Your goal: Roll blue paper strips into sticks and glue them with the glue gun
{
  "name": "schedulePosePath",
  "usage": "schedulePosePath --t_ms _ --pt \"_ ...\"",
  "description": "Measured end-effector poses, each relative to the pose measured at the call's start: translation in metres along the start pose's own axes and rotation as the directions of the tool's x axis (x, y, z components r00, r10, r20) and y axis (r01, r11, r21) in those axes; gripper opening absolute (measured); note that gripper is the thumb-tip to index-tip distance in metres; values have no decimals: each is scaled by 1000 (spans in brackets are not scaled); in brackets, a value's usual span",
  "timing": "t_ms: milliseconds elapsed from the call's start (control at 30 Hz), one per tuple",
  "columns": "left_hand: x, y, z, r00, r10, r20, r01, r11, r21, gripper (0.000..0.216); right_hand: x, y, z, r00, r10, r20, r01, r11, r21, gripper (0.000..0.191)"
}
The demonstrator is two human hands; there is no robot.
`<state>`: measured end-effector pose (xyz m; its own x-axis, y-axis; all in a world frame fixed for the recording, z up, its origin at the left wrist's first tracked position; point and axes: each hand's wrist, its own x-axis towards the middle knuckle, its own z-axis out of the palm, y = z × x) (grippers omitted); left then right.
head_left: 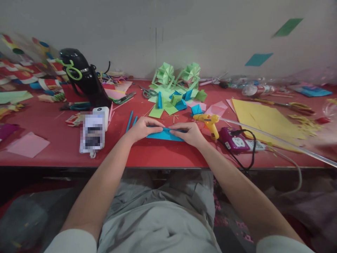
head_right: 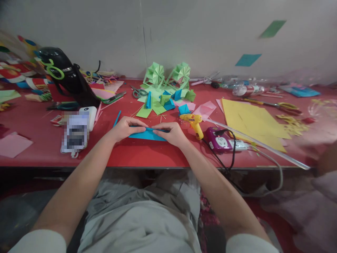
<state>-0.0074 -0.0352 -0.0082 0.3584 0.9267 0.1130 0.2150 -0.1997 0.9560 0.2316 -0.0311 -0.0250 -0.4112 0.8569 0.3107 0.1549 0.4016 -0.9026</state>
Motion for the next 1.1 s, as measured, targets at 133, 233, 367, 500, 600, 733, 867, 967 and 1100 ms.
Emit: schedulePosePath --t_ms 133,233,367,500,600,733,867,967,1100 --pt "1 1 2 1000 -10 8 10 1000 -2 30 0 -1 0 999 33 -27 -33 999 7 27" --pt "1 -2 2 1000 -1 13 0 1000 10 29 0 -2 0 999 33 -30 -33 999 12 28" --pt "2 -3 2 1000 16 -2 -16 1000 19 28 1 -2 0 999 44 -10 -44 999 16 28" --pt "2 -1 4 1000 18 -11 -18 1000 8 29 1 -1 0 999 47 3 -47 999 13 31" --pt "2 2 6 1000 24 1 -24 1000 7 30 2 0 0 999 43 -15 -43 999 4 29" --pt "1 2 6 999 29 -16 -28 998 60 25 1 1 0 999 50 -15 -50 999 11 28" --pt "-1 3 2 999 19 -28 -16 995 100 24 1 0 -1 997 72 -21 -72 997 -9 31" --pt "-3 4 -2 999 18 -32 -15 993 116 25 0 -1 -3 996 84 0 -84 996 3 33" --pt "-5 2 -5 1000 10 0 -10 987 158 25 0 1 -5 997 75 33 -74 997 -32 30"
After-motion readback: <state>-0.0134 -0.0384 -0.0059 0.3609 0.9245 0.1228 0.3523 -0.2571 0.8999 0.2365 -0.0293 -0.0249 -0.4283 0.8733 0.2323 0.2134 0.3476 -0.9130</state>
